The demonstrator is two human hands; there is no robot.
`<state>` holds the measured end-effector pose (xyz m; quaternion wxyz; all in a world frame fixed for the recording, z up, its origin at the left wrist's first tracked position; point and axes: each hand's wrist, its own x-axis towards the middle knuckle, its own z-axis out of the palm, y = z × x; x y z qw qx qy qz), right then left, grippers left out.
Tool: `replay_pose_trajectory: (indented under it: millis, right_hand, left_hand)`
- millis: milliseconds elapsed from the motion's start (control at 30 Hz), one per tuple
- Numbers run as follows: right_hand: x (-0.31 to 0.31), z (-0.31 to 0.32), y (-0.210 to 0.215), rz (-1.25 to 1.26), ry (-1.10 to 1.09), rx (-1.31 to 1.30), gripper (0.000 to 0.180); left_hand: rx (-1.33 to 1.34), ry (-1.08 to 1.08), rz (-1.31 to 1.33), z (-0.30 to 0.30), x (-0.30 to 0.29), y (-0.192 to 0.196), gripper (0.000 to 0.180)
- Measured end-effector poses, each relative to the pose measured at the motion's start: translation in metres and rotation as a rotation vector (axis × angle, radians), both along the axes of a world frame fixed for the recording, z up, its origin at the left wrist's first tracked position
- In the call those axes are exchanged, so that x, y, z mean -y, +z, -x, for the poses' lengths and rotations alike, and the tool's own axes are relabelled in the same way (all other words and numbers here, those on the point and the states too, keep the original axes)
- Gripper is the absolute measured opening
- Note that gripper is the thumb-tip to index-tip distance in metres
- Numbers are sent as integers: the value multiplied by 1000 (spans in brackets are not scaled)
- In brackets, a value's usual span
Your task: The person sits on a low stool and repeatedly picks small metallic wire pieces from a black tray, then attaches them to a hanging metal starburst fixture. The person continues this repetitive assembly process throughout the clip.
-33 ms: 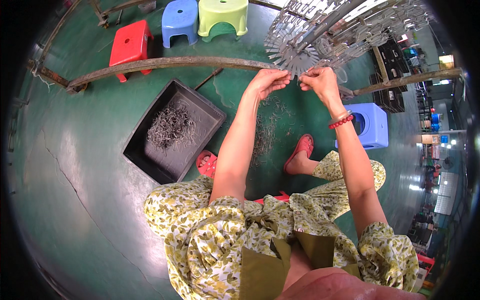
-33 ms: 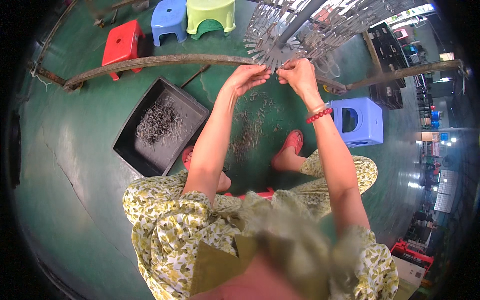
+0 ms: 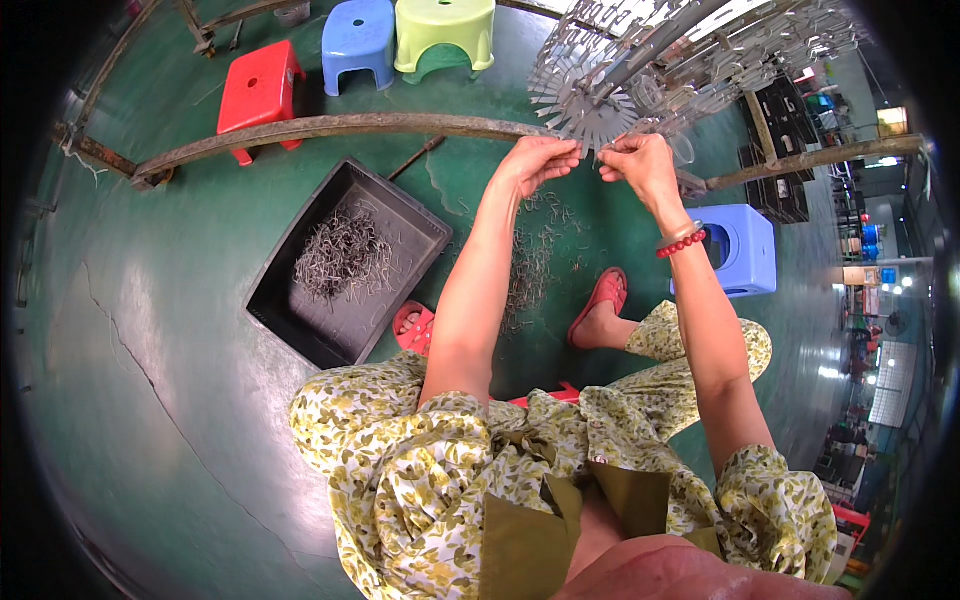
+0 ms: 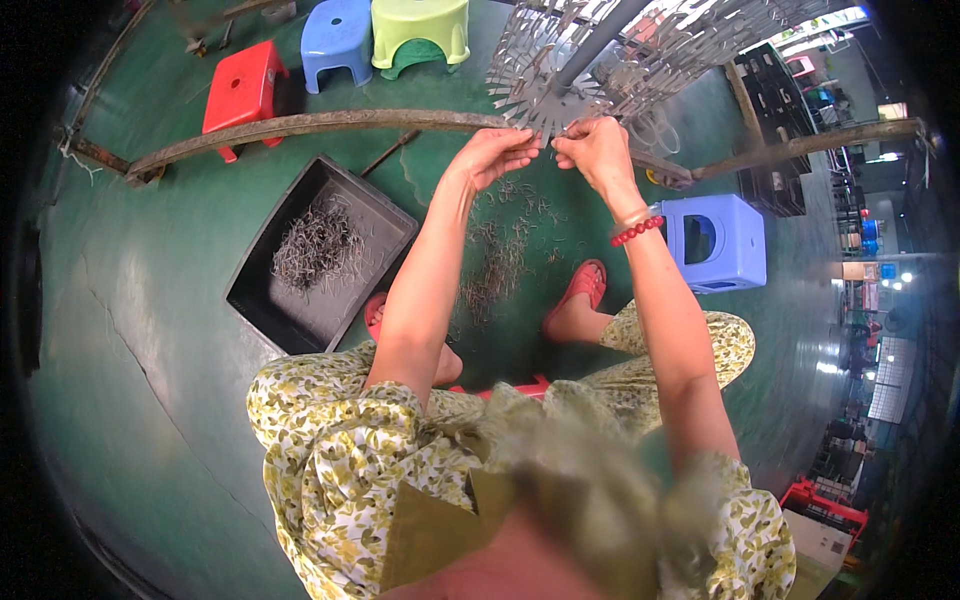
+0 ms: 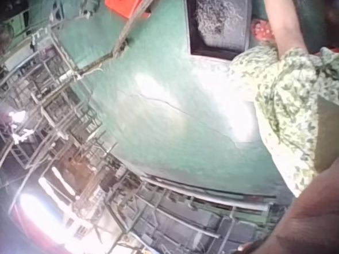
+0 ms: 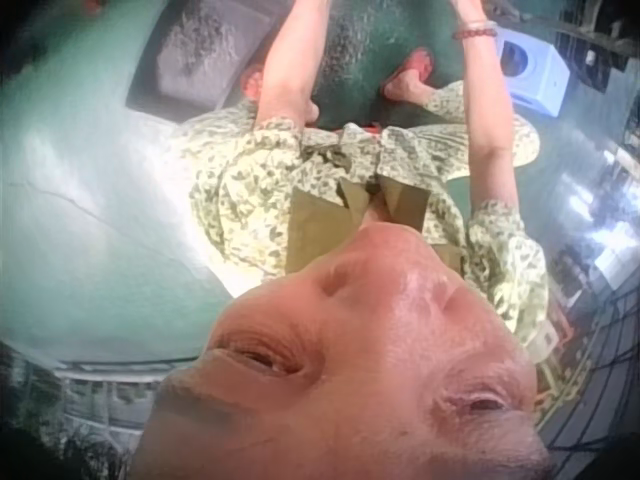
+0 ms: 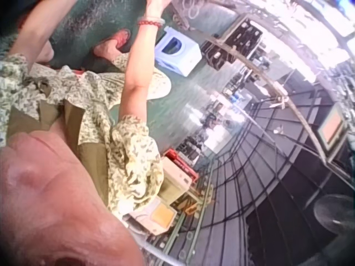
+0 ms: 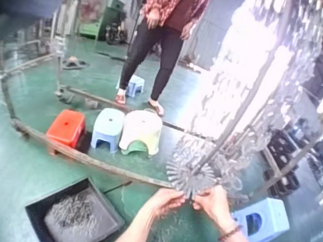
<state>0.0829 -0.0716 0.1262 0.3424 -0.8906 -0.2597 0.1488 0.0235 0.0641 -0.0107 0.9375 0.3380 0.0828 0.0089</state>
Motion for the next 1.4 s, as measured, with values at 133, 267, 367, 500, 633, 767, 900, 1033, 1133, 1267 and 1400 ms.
replay_pose_trajectory:
  millis: [133, 267, 367, 500, 633, 767, 900, 1033, 1133, 1267, 1400]
  right_hand:
    - [-7, 15, 8, 51, -107, 49, 18]
    - [-8, 20, 6, 75, -143, 49, 16]
    - [-12, 22, 4, 46, -160, 47, 14]
    - [-11, 21, 2, 34, -195, 62, 13]
    - [-7, 21, 3, 39, -244, 91, 11]
    - [-4, 24, 9, 107, -227, 105, 12]
    - [-6, 27, 12, 98, -243, 99, 10]
    - [-8, 27, 14, 93, -231, 76, 10]
    - [-14, 33, 12, 52, -248, 80, 9]
    - [-16, 31, 8, 8, -247, 51, 9]
    - [-16, 34, 10, -28, -174, -20, 11]
  left_hand:
    - [-145, 1, -179, -1, -5, 14, 20]
    - [-121, -29, -223, -2, -5, 15, 17]
    - [-100, -47, -249, -6, -2, 14, 14]
    - [-117, -76, -255, -12, 10, 17, 11]
    - [-204, -84, -251, -10, 20, 24, 9]
    - [-211, -99, -253, -7, 23, 24, 9]
    - [-124, -74, -224, -9, 24, 16, 9]
    - [-133, -13, -225, -10, 28, 16, 7]
    - [-151, 65, -171, -9, 28, 17, 6]
    - [-137, 56, -225, -6, 23, 15, 6]
    - [-139, 62, -251, -5, 18, 16, 6]
